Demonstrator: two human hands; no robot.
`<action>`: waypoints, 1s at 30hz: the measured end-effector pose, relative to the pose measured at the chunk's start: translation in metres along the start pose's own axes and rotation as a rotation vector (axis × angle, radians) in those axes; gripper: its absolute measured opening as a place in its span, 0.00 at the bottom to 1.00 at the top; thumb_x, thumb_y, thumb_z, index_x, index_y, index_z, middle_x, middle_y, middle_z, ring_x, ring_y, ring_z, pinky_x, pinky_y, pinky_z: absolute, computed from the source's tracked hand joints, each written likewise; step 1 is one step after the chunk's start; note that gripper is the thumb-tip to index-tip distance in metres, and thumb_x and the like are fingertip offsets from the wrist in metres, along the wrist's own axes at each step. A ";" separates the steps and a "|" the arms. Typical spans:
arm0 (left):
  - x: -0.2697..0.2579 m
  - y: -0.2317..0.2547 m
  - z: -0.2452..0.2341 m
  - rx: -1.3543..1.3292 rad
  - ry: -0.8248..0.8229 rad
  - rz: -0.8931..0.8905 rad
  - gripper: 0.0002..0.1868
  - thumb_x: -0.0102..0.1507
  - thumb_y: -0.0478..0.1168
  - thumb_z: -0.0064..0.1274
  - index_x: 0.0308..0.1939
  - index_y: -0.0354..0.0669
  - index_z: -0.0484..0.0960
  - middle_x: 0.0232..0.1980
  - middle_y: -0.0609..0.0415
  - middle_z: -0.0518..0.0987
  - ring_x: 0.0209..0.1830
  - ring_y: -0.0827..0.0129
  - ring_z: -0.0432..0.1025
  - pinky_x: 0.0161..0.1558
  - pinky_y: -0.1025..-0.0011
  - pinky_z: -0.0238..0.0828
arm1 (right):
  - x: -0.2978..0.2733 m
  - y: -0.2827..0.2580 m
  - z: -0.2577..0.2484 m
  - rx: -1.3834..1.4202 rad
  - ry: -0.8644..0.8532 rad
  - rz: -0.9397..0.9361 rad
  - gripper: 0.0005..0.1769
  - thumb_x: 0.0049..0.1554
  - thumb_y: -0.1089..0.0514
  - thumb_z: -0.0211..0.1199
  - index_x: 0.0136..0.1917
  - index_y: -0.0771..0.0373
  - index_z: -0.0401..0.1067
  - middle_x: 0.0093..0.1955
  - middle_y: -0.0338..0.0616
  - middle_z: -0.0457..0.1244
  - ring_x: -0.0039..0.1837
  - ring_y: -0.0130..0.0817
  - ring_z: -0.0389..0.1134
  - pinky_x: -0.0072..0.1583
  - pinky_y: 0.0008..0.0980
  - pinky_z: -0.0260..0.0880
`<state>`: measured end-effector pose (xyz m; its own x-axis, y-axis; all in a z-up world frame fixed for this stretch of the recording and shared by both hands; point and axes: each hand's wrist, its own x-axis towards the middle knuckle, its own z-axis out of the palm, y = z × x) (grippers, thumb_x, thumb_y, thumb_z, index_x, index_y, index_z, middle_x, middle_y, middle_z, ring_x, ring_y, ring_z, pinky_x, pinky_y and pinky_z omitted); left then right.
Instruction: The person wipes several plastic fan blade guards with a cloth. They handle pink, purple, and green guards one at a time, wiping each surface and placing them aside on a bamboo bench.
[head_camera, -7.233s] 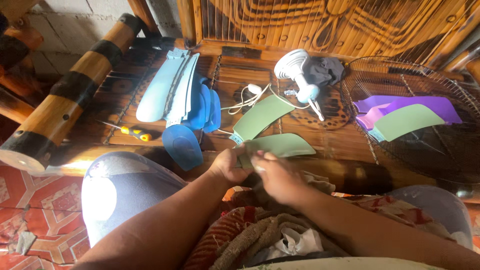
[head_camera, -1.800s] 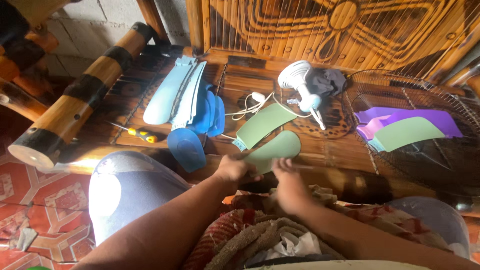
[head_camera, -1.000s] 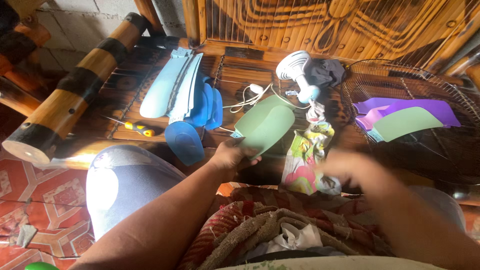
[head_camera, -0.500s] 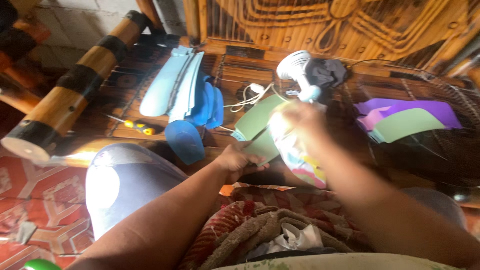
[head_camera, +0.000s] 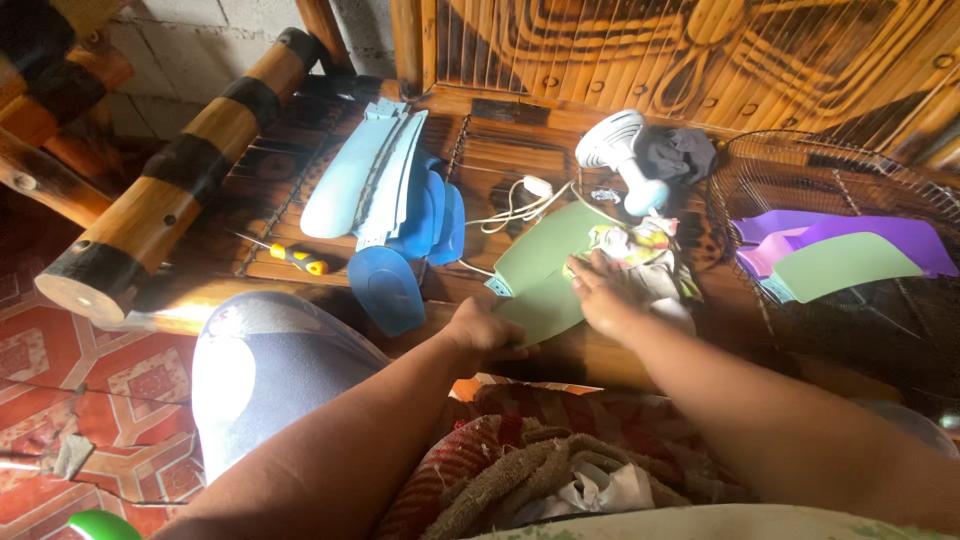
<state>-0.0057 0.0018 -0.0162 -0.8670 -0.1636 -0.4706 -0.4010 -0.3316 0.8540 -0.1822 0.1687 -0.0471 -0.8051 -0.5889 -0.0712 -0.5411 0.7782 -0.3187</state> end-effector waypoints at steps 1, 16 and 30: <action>0.001 0.002 0.000 -0.006 -0.009 -0.002 0.27 0.56 0.23 0.52 0.60 0.35 0.76 0.49 0.43 0.82 0.43 0.56 0.81 0.39 0.70 0.86 | -0.002 -0.004 0.001 0.082 0.021 0.026 0.27 0.67 0.46 0.44 0.79 0.36 0.53 0.85 0.43 0.31 0.82 0.57 0.31 0.76 0.52 0.30; 0.009 -0.002 -0.002 -0.055 -0.035 -0.015 0.23 0.59 0.22 0.52 0.59 0.34 0.76 0.49 0.43 0.83 0.41 0.56 0.82 0.41 0.67 0.86 | -0.039 -0.049 -0.016 -0.036 -0.122 -0.064 0.25 0.69 0.42 0.37 0.78 0.31 0.55 0.86 0.24 0.36 0.86 0.37 0.33 0.81 0.46 0.29; -0.009 0.019 -0.010 -0.088 0.012 0.078 0.29 0.55 0.21 0.49 0.62 0.34 0.72 0.48 0.44 0.81 0.38 0.57 0.81 0.41 0.66 0.85 | 0.014 0.115 -0.206 -0.239 0.313 0.258 0.32 0.41 0.49 0.83 0.58 0.56 0.81 0.55 0.51 0.73 0.55 0.48 0.75 0.61 0.42 0.72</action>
<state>-0.0026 -0.0127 0.0017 -0.8906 -0.2034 -0.4069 -0.3046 -0.3977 0.8655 -0.3061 0.2947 0.1101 -0.9353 -0.3042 0.1806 -0.3250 0.9406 -0.0985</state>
